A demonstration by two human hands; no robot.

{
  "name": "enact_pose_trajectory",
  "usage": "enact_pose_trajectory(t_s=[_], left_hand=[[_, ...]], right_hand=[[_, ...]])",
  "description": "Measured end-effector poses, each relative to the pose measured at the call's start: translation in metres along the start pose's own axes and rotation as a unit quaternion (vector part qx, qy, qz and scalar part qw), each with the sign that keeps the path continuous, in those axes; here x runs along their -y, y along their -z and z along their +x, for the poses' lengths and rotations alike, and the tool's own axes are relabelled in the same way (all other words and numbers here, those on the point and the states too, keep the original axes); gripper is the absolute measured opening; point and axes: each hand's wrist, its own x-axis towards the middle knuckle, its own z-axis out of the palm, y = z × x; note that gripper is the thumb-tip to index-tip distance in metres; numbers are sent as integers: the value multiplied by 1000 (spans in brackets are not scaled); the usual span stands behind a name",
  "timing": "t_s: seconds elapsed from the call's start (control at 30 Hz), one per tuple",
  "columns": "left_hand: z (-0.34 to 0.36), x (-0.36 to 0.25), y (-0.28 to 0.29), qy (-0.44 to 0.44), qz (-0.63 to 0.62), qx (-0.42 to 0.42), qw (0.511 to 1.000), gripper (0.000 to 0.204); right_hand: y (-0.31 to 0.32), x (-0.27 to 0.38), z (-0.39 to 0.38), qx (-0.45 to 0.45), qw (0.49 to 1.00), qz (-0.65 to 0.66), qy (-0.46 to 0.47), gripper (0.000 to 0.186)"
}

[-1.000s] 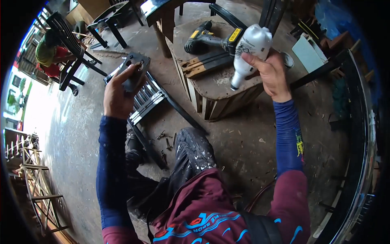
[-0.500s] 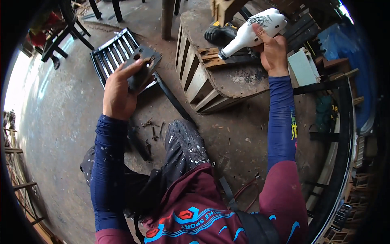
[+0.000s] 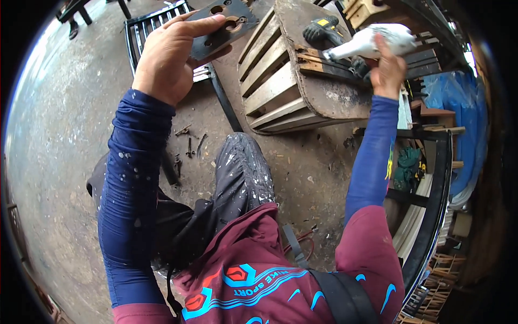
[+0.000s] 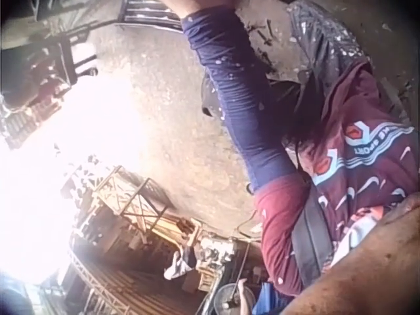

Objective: The recorder is repairing wooden chairs by applying glue to wooden brackets and securing them with a power drill.

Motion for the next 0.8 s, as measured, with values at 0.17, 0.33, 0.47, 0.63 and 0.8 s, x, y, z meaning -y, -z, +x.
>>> enact_pose_trajectory(t_s=[0.17, 0.33, 0.47, 0.63, 0.8], left_hand=[[5, -12, 8, 11, 31, 31, 999, 26], [-1, -18, 17, -16, 27, 14, 999, 20], [-3, -18, 15, -4, 57, 6, 998, 20], [-3, -11, 23, -123, 303, 90, 941, 31], [-5, -17, 2, -8, 61, 5, 998, 24]], right_hand=[[0, -8, -18, 46, 959, -159, 232, 32], [8, -13, -29, 8, 982, -66, 178, 37], [6, 1, -28, 1, 989, 18, 148, 38], [9, -10, -13, 36, 989, 8, 142, 34], [5, -26, -16, 27, 993, 38, 106, 34]])
